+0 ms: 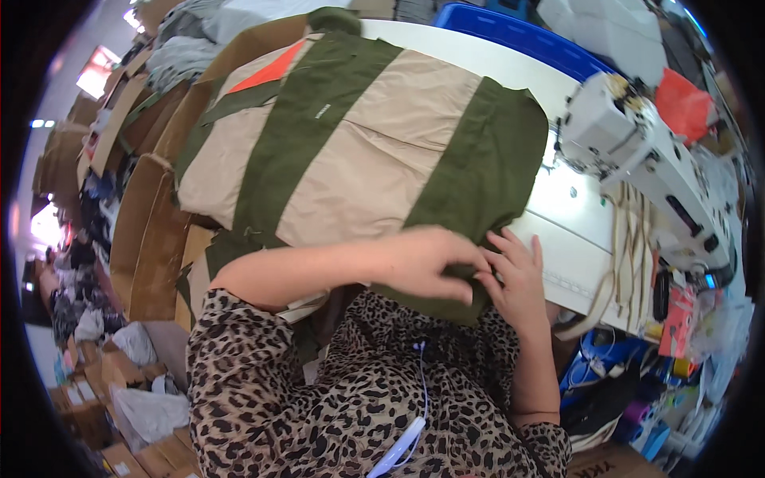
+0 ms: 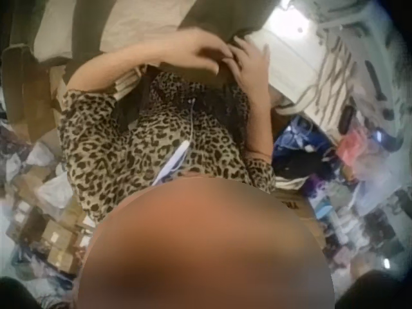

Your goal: Sewing fabric handles onto tote bags using an industrial sewing machine.

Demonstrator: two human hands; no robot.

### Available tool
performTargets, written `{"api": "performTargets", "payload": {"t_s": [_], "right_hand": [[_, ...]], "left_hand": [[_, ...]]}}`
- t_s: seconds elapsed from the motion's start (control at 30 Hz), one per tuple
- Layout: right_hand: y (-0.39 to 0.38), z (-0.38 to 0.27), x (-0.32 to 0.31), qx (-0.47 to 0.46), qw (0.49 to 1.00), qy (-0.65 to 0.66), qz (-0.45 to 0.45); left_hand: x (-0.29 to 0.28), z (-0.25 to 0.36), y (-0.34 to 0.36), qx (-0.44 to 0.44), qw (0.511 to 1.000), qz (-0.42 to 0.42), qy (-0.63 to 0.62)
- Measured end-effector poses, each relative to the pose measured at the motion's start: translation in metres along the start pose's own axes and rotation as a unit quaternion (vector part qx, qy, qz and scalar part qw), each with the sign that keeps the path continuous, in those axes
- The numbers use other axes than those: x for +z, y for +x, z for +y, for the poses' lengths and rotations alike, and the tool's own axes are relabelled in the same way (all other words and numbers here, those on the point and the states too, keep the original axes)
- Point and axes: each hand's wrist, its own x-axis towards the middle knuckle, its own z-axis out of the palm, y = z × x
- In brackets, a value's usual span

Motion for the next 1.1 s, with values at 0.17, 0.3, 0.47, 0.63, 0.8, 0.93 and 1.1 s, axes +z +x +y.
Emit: {"api": "performTargets", "payload": {"t_s": [0.17,0.3,0.47,0.63,0.8,0.93,1.1], "right_hand": [[-0.007,-0.009,0.002,-0.015,1.0,0.008,0.017],[-0.023,-0.008,-0.009,0.006,0.999,0.023,0.046],[-0.037,0.072,-0.051,0.136,0.941,-0.04,0.306],[-0.031,0.131,-0.09,0.325,0.86,-0.294,0.261],[-0.04,0.134,-0.104,0.354,0.9,-0.185,0.174],[-0.077,0.07,-0.105,0.332,0.888,0.254,0.193],[-0.095,-0.033,-0.048,0.306,0.814,0.478,0.122]], "left_hand": [[-0.065,-0.054,0.082,0.175,0.907,0.233,0.305],[-0.052,-0.085,0.089,-0.074,0.871,0.153,0.46],[-0.021,-0.068,0.07,-0.086,0.861,0.186,0.466],[-0.018,-0.062,0.073,-0.099,0.861,0.193,0.459],[-0.018,-0.045,0.069,0.03,0.89,0.261,0.374],[0.011,0.009,0.091,-0.053,0.978,0.102,-0.171],[0.036,0.032,0.14,-0.219,0.881,0.031,-0.419]]}}
